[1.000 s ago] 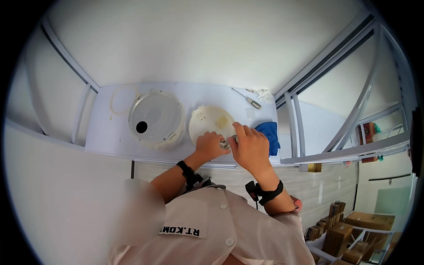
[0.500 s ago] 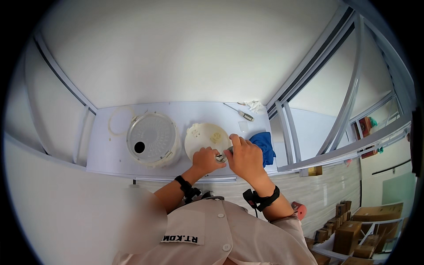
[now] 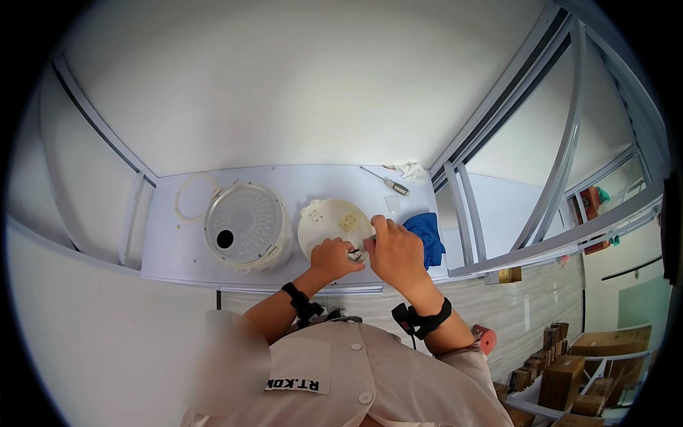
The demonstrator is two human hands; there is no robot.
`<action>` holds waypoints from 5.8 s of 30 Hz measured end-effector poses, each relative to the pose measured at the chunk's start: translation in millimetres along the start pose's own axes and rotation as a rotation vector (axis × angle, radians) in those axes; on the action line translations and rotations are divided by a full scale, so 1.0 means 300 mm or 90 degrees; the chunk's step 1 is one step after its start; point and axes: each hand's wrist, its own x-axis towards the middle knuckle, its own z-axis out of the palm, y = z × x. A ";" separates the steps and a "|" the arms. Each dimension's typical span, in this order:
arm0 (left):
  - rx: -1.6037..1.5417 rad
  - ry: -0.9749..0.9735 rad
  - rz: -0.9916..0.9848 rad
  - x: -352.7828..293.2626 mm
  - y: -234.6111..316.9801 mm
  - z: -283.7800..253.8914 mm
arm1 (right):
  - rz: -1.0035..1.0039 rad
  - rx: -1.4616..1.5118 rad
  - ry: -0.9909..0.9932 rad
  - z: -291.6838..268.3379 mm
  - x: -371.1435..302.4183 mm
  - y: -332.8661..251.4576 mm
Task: The person uses a screwdriver to fasten screws into a white plastic lid, then places the lid onto a white bucket and secures it by hand.
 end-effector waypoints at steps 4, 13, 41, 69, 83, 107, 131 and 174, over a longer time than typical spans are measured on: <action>0.001 -0.014 -0.001 -0.003 0.002 -0.019 | 0.157 -0.067 -0.177 -0.031 0.021 -0.028; -0.002 -0.046 -0.014 0.013 -0.001 -0.018 | -0.130 0.096 0.100 -0.002 -0.002 0.009; 0.019 -0.086 -0.016 0.026 -0.001 -0.023 | -0.038 0.095 0.000 -0.033 -0.027 0.013; -0.015 0.051 0.033 -0.038 0.117 0.108 | 0.051 0.009 -0.060 -0.055 -0.061 0.019; -0.001 0.014 0.008 -0.024 0.136 0.082 | 0.005 0.004 -0.011 -0.059 -0.068 0.080; 0.000 -0.001 -0.026 0.009 0.116 0.066 | -0.087 0.074 0.023 -0.068 -0.053 0.119; -0.053 0.009 -0.030 -0.024 0.099 0.041 | 0.108 0.013 0.062 0.032 -0.047 0.013; -0.073 0.065 -0.019 -0.052 0.068 0.060 | 0.042 0.129 0.099 -0.099 -0.041 -0.036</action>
